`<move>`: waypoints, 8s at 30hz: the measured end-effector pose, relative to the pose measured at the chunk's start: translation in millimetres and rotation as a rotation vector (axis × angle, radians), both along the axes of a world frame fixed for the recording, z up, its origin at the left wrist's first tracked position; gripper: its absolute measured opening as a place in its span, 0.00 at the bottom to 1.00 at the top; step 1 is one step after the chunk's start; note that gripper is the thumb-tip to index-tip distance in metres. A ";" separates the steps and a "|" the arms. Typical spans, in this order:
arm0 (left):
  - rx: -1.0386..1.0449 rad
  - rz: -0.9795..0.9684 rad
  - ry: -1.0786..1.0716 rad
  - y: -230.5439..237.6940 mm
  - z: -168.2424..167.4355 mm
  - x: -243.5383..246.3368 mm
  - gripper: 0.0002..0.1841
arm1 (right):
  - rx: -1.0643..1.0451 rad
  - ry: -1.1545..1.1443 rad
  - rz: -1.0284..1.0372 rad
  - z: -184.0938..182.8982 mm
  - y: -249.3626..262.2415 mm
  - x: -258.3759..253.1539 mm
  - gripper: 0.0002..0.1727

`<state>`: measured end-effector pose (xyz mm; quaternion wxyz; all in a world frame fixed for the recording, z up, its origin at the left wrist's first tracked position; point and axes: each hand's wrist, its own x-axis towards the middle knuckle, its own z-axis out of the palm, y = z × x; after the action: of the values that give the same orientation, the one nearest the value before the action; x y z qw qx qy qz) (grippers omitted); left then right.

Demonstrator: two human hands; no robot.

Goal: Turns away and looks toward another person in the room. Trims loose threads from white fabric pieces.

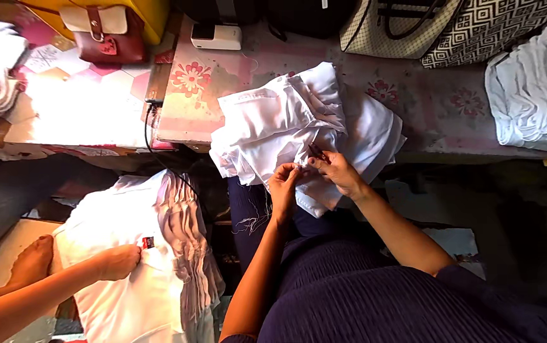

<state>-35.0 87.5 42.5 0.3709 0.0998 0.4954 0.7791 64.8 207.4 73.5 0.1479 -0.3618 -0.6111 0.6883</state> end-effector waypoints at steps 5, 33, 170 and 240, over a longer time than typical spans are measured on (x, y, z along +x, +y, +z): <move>-0.163 0.047 0.409 -8.3 6.0 -2.0 0.03 | -0.180 0.094 -0.088 9.2 -7.4 -11.5 0.01; -0.178 -0.132 0.152 -18.8 30.7 -10.5 0.04 | -0.339 -0.117 0.250 36.5 0.3 12.7 0.22; -0.030 -0.170 0.448 -24.1 5.2 -7.9 0.06 | -0.414 -0.011 0.169 29.9 -6.9 6.0 0.24; 0.013 -0.019 0.458 11.0 21.0 -6.8 0.53 | 0.231 -0.024 0.052 24.5 1.6 -8.7 0.05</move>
<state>-41.8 98.5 63.5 0.2556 0.2814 0.5606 0.7357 56.1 208.9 97.9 0.1635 -0.3346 -0.6973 0.6124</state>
